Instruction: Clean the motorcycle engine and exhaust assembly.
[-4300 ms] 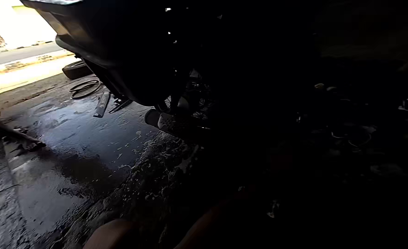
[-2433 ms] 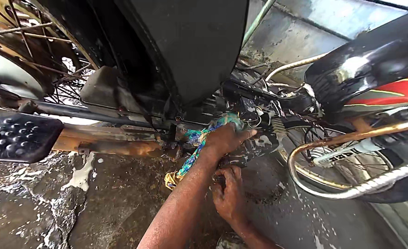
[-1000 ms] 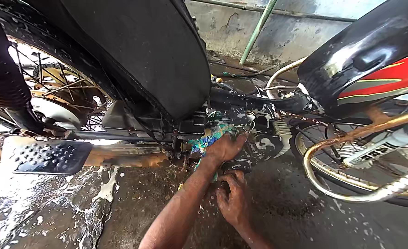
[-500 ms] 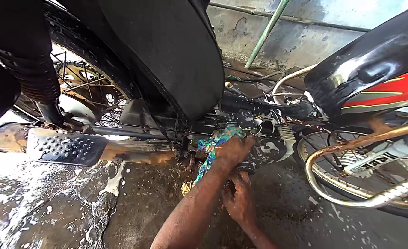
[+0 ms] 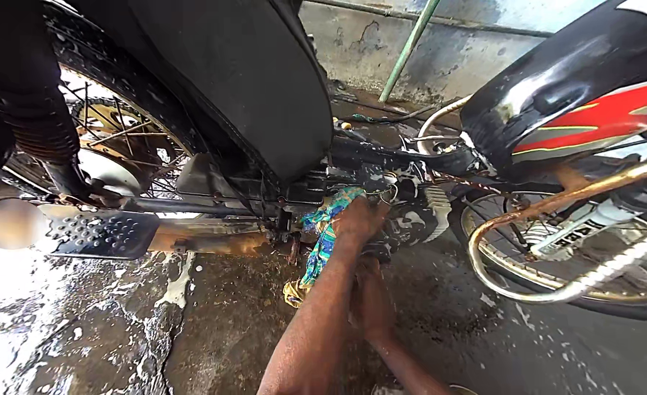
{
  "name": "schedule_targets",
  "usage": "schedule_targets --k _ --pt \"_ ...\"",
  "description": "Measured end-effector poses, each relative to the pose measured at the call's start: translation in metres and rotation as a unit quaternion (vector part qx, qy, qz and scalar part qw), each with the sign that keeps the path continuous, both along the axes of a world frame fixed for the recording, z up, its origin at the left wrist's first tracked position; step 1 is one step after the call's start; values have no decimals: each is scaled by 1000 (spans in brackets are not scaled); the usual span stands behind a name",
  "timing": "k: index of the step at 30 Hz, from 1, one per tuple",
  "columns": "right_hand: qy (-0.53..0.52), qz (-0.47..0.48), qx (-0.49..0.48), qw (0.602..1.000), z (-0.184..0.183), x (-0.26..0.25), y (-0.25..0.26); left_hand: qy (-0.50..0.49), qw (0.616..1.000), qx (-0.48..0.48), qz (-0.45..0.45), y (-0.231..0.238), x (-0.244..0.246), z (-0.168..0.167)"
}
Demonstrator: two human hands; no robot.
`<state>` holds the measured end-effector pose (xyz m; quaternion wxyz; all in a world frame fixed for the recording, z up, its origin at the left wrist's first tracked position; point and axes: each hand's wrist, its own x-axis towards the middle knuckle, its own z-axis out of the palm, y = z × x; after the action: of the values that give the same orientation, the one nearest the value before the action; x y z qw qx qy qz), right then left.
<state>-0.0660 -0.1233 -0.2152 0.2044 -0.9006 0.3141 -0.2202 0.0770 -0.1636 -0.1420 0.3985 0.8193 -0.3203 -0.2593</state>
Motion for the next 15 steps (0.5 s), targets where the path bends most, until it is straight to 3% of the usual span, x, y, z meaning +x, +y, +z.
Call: schedule_targets --k 5,8,10,12,15 --pt "-37 22 -34 999 -9 2 -6 -36 999 -1 37 9 7 -6" --pt "-36 24 -26 999 -12 0 -8 0 996 -45 74 23 9 -14" --pt "-39 23 -25 999 -12 -1 -9 24 980 -140 137 35 5 -33" --pt "-47 23 -39 998 -15 -1 -10 28 936 -277 215 46 -4 -65" --pt "-46 20 -48 998 -16 -1 -10 26 900 -373 223 63 -23 -88"
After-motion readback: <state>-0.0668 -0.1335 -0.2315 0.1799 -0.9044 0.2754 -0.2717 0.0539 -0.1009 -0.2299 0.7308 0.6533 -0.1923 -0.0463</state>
